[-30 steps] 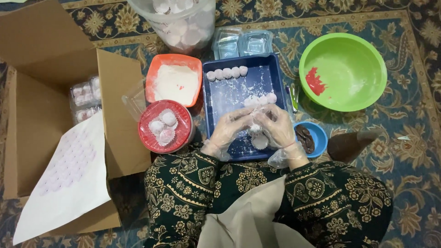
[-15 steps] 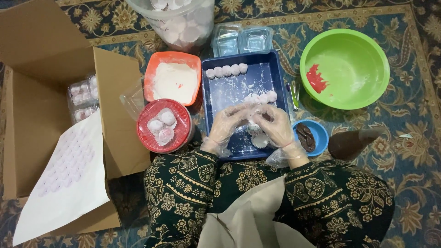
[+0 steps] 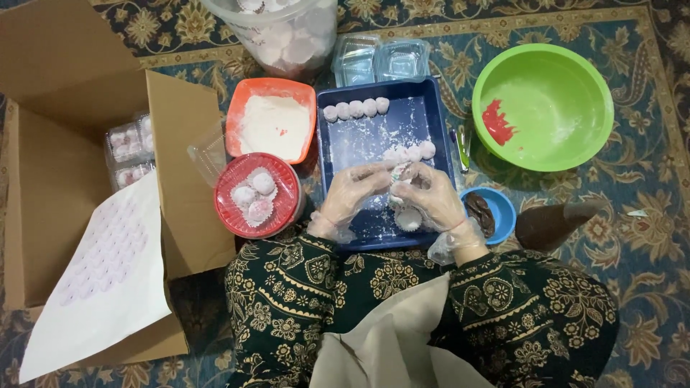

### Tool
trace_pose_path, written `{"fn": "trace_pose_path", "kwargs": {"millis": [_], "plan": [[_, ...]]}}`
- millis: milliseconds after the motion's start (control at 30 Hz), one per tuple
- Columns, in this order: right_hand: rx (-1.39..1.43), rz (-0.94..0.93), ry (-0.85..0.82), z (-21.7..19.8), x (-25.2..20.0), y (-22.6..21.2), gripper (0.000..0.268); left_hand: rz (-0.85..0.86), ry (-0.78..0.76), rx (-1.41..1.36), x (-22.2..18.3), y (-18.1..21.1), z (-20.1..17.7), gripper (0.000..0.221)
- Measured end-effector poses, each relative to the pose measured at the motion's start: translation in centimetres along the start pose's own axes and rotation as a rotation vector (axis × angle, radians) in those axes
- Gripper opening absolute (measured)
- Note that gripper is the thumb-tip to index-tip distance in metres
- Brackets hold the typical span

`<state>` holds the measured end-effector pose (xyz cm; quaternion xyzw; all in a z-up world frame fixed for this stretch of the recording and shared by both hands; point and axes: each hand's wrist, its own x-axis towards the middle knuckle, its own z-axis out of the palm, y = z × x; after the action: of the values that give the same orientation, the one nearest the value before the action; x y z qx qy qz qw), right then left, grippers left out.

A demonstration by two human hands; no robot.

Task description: Packaging small round food items into individual plastic containers and then into a larger cardboard box.

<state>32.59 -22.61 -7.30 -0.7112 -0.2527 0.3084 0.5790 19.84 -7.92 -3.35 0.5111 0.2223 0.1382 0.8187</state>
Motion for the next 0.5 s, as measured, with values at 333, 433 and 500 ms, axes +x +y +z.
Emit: {"fn": "trace_pose_path", "kwargs": {"millis": [333,433,500], "plan": [[-0.004,-0.024,-0.002,-0.2,-0.1,-0.7,0.029,0.093,-0.132,0.036,0.6,-0.3,-0.7,0.06],[0.029,-0.029,0.02,-0.2,-0.1,-0.2,0.03,0.093,-0.123,0.049,0.7,-0.5,-0.8,0.059],[0.021,-0.014,0.046,0.2,-0.4,-0.9,0.03,0.086,-0.141,0.055,0.6,-0.2,-0.8,0.054]]}}
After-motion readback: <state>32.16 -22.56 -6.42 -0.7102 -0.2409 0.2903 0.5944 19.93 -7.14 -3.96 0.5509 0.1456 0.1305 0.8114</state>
